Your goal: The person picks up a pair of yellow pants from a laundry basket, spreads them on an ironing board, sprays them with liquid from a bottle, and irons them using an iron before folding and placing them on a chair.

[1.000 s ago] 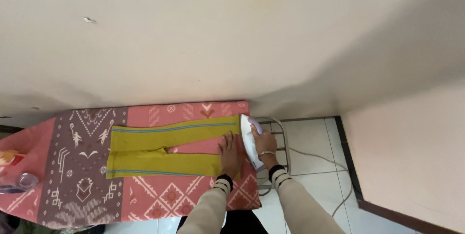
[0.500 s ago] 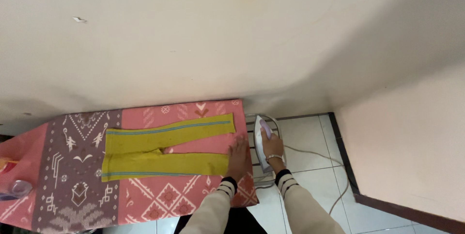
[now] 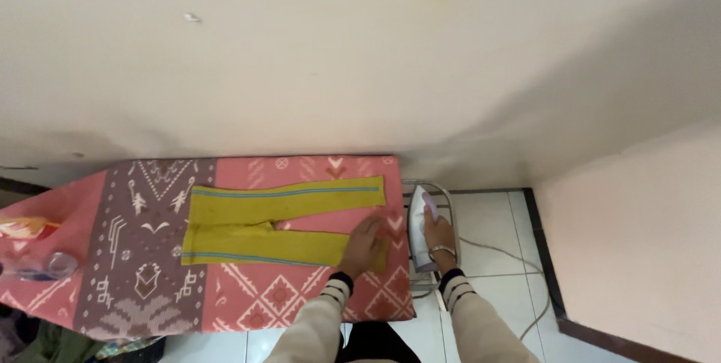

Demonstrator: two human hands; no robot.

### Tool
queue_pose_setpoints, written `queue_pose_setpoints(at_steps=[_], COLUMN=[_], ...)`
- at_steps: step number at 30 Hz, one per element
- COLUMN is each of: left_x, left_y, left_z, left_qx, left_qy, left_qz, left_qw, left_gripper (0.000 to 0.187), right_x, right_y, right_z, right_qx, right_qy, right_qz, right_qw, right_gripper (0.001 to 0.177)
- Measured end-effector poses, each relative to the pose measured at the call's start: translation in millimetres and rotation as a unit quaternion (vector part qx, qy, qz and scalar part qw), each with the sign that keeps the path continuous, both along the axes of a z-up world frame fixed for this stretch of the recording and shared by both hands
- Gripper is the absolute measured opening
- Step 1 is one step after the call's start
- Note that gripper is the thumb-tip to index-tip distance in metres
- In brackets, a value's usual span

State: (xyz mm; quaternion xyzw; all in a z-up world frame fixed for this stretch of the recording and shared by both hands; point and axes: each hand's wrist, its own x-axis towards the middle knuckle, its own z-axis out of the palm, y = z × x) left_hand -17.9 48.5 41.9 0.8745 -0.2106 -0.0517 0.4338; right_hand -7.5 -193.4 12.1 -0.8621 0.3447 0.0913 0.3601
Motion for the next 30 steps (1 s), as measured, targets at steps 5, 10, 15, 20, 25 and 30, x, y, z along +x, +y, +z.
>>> queue_pose_setpoints(at_steps=[5,10,15,20,25,30], left_x=[0,-5,-23,-45,-50,-46], left_y=[84,164,237,305,369,398], left_z=[-9,-13,1,0,-2,15], left_qx=[0.035,0.091,0.133,0.178,0.239,0.206], left_qy=[-0.036,-0.062,-0.051,-0.04,-0.068,-0.068], left_qz=[0.055,0.104,0.107,0.094,0.133,0.211], left_qw=[0.997,0.989,0.984,0.979,0.959,0.953], left_gripper=[0.049,0.049,0.056,0.063,0.063,0.045], right_x=[-5,-5,-17,-64,-84,-88], right_y=[1,26,106,220,262,252], right_z=[8,35,38,26,23,18], right_qx=[-0.04,-0.12,-0.258,-0.152,-0.167,-0.174], right_qy=[0.003,-0.049,-0.269,-0.291,-0.246,-0.252], right_qz=[0.034,-0.013,0.131,0.482,0.384,0.316], right_qw=[0.999,0.992,0.919,0.812,0.874,0.898], right_gripper=[0.08,0.065,0.048,0.053,0.053,0.048])
